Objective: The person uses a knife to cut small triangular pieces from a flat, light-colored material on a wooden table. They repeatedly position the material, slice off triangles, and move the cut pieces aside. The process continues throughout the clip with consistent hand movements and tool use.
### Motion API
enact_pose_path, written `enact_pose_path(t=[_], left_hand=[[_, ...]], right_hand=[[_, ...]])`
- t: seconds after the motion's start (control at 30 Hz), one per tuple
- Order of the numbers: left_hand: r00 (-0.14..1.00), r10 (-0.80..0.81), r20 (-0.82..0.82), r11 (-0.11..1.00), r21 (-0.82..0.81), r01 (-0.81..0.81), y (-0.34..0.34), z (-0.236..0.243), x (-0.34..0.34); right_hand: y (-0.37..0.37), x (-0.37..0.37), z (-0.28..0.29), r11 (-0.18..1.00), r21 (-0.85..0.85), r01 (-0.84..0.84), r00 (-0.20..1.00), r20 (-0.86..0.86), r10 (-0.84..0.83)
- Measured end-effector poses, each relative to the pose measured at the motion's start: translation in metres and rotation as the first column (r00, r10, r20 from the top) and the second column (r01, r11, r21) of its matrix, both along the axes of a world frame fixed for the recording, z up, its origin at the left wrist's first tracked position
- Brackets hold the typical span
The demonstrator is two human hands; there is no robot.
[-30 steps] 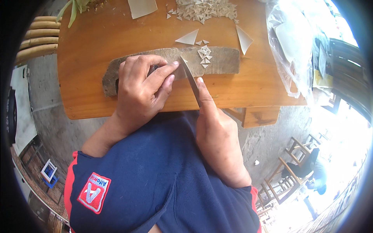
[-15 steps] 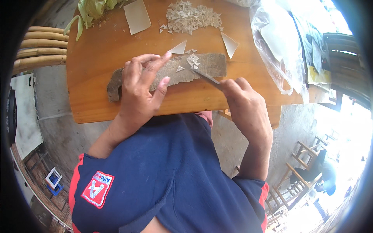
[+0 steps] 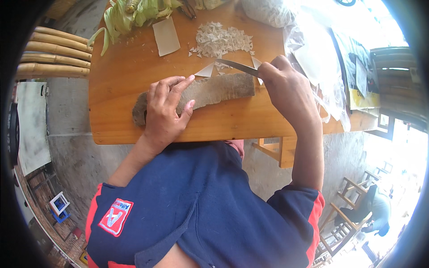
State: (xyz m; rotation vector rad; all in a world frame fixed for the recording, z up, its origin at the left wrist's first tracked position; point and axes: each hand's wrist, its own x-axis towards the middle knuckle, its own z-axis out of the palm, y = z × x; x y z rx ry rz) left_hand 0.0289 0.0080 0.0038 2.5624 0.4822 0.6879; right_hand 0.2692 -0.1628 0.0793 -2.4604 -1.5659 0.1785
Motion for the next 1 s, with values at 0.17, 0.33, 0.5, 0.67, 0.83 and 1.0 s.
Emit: enact_pose_path(t=[0.17,0.33,0.5,0.67,0.83,1.0], left_hand=[[1.0,-0.003,-0.025,1.0,-0.012,0.003,0.0,0.002,-0.001],[0.996,-0.067,-0.064,0.997,0.02,0.068,0.001,0.006,-0.009],[0.987,-0.128,-0.103,0.992,0.01,0.129,0.003,0.009,-0.02],[0.981,-0.142,-0.131,0.99,0.007,0.144,0.007,0.01,-0.025],[0.978,-0.164,-0.133,0.986,0.002,0.165,0.009,0.015,-0.023],[0.986,-0.14,-0.093,0.983,-0.134,0.127,0.013,0.02,-0.015]], right_hand=[[-0.003,0.002,0.003,0.985,0.115,-0.131,0.978,-0.148,0.148],[-0.004,0.013,-0.001,0.996,0.065,-0.057,0.991,-0.12,0.065],[0.001,0.025,-0.005,0.99,0.001,-0.145,0.98,-0.138,0.143],[0.006,0.032,-0.011,0.987,-0.062,-0.148,0.983,-0.121,0.14],[0.013,0.04,-0.013,0.998,-0.05,0.03,0.996,-0.077,-0.034],[0.012,0.032,-0.013,0.981,0.037,0.19,0.976,-0.117,-0.184]])
